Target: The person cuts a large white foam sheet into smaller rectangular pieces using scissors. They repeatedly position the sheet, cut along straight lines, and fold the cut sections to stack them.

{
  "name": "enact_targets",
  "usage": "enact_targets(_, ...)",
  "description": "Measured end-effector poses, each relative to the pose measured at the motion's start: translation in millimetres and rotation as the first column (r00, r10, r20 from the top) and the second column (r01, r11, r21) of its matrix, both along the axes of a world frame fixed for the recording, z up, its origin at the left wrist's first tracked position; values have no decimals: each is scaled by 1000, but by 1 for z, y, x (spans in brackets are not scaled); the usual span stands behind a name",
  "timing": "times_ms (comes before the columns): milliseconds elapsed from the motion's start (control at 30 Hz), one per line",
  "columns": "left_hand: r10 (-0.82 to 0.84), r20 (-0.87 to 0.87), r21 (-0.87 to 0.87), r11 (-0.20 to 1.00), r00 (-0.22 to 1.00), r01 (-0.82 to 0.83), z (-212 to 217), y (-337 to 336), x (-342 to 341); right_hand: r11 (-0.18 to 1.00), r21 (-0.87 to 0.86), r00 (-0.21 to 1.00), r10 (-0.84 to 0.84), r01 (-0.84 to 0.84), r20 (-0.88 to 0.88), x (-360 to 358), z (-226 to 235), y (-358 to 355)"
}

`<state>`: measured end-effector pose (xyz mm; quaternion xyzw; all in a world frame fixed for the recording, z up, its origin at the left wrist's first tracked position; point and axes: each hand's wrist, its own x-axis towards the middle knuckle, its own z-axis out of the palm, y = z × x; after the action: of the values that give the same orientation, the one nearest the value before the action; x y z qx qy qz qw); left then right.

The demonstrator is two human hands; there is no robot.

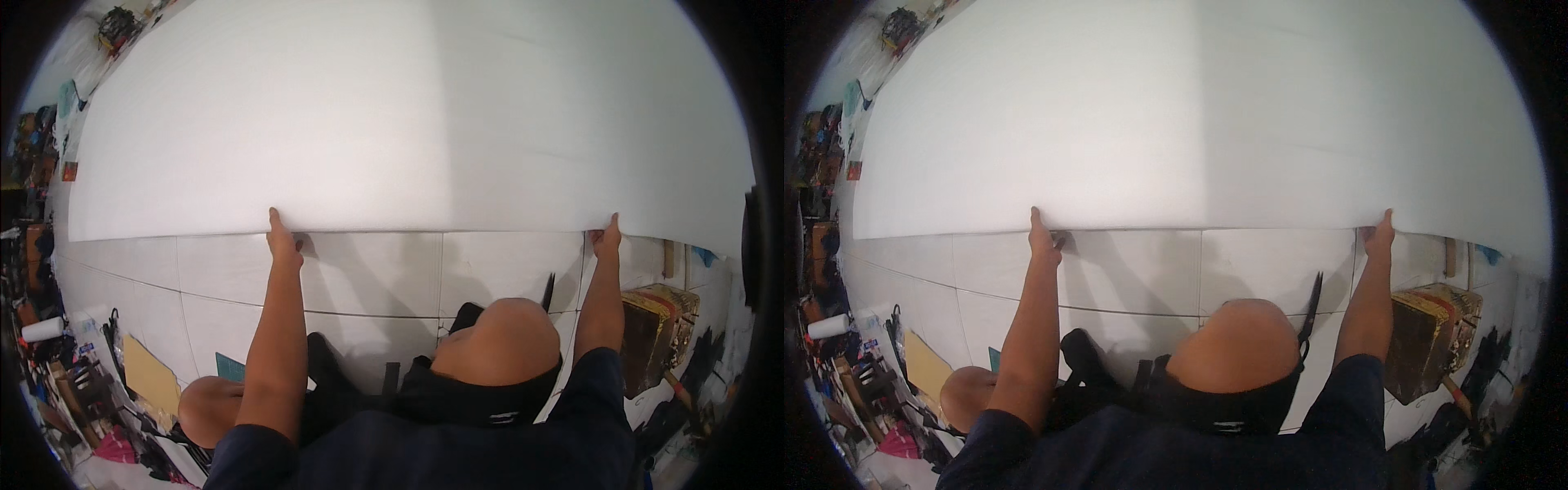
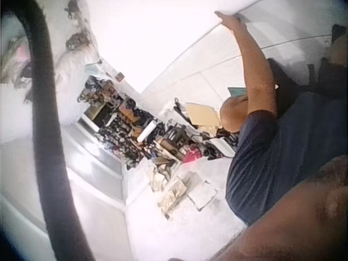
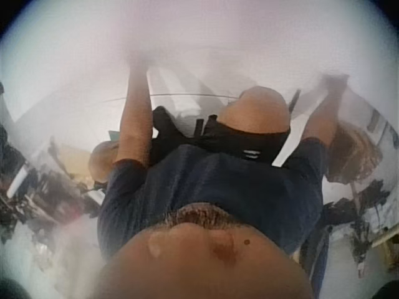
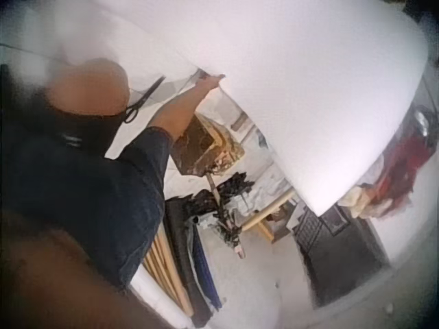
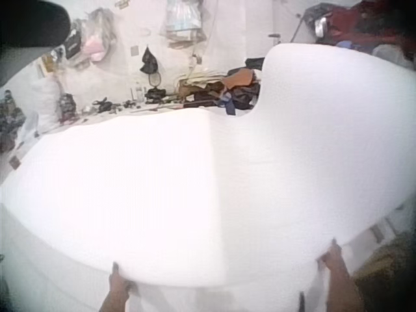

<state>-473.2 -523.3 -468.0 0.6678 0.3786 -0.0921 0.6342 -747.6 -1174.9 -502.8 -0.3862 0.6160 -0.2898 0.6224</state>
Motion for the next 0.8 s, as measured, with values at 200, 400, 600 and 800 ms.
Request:
enact_targets(200, -49, -76, -15, 999, 996, 48, -6, -28, 3, 938, 108, 894, 274, -330, 354, 5, -23, 143)
enact_targets(400, -60, -43, -138, 989, 997, 53, -1, -23, 1, 837, 162, 849, 492, -523, 194, 78, 14, 264)
enact_targets(600, 42, -10, -149, 988, 999, -43, -18, -7, 8, 912, 153, 899, 327, -381, 291, 82, 2, 277)
enact_targets(800, 130, -10, -318, 940, 991, -127, 5, -17, 9, 775, 169, 739, 476, -609, 478, 78, 44, 295)
